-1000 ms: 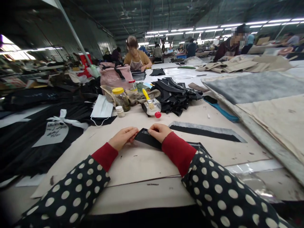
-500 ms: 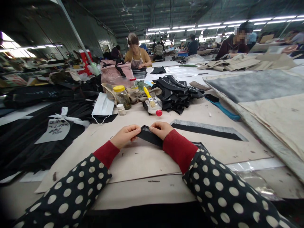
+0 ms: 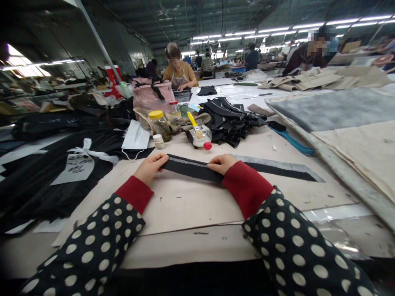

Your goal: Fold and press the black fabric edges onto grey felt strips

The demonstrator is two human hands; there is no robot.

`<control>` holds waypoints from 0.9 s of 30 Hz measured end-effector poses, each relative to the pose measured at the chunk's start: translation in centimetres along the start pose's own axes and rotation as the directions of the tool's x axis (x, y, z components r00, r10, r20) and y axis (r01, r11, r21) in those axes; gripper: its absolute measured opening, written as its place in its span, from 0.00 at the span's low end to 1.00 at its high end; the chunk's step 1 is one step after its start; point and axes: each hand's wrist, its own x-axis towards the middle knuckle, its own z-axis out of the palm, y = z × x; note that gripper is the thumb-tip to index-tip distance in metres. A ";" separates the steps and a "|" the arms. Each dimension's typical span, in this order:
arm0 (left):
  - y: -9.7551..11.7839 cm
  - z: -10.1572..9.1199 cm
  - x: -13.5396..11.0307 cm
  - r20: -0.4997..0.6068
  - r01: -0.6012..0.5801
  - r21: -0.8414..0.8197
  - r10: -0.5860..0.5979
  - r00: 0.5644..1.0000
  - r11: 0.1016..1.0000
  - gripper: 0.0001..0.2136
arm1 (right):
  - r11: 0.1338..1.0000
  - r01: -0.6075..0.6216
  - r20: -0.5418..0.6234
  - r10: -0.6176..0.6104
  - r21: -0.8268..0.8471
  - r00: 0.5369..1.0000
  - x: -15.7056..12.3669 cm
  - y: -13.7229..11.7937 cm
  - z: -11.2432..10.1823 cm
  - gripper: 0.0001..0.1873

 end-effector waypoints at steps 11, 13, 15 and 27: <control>-1.5 -2.7 1.3 -0.169 0.019 -0.117 -0.038 0.985 0.993 0.13 | 0.966 -0.086 0.062 0.073 0.244 0.995 0.2 1.8 -2.6 0.15; -1.5 -2.7 1.4 -0.191 0.013 -0.125 -0.037 0.981 0.992 0.13 | 0.970 -0.051 0.049 0.041 0.236 0.998 0.2 1.7 -2.5 0.15; -1.2 -2.8 1.3 -0.191 -0.031 -0.167 -0.001 0.982 0.985 0.13 | 0.988 0.035 -0.055 -0.027 0.148 0.998 0.1 1.4 -2.5 0.15; 0.4 -5.2 0.6 -0.330 -0.197 -0.149 0.139 0.934 0.969 0.14 | 0.917 0.399 0.207 -0.390 -0.003 0.897 -2.4 1.6 -0.6 0.19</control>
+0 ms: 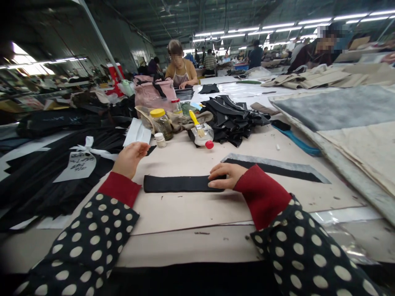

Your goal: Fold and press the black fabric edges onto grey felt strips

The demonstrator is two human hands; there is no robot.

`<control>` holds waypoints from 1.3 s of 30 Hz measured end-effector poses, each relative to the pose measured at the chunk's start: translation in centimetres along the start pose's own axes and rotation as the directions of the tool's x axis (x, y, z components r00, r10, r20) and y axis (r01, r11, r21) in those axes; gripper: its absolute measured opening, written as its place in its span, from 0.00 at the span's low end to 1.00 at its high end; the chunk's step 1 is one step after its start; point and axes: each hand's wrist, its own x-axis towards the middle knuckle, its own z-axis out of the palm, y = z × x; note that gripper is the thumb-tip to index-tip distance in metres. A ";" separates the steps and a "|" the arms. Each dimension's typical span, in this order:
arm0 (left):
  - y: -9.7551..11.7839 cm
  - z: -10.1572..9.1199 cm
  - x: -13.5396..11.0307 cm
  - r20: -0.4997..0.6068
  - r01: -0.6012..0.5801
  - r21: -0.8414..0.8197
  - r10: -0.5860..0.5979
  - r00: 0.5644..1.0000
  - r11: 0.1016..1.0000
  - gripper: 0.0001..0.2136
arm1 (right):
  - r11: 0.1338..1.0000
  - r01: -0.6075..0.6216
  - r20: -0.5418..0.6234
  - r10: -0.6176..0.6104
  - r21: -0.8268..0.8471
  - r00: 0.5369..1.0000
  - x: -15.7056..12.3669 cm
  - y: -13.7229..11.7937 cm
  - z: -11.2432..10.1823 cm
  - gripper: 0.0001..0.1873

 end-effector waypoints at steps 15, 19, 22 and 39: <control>1.7 7.1 -6.4 0.855 -0.650 0.341 0.063 0.515 0.679 0.13 | 0.935 0.106 -0.027 -0.122 -0.338 0.992 1.6 -2.8 3.8 0.14; 2.0 7.5 -6.9 0.870 -0.770 0.399 0.060 0.490 0.498 0.12 | 0.883 -0.009 -0.119 -0.053 -0.470 0.991 2.0 -3.0 3.4 0.16; 2.1 7.4 -6.8 0.833 -0.798 0.484 0.090 0.546 0.359 0.13 | 0.855 -0.046 -0.208 -0.073 -0.516 0.975 2.2 -2.9 3.2 0.16; -0.4 8.4 -5.6 0.727 -0.962 0.260 0.638 0.255 0.087 0.15 | 0.856 -0.514 -0.704 0.331 -0.056 0.628 6.7 1.0 -13.3 0.14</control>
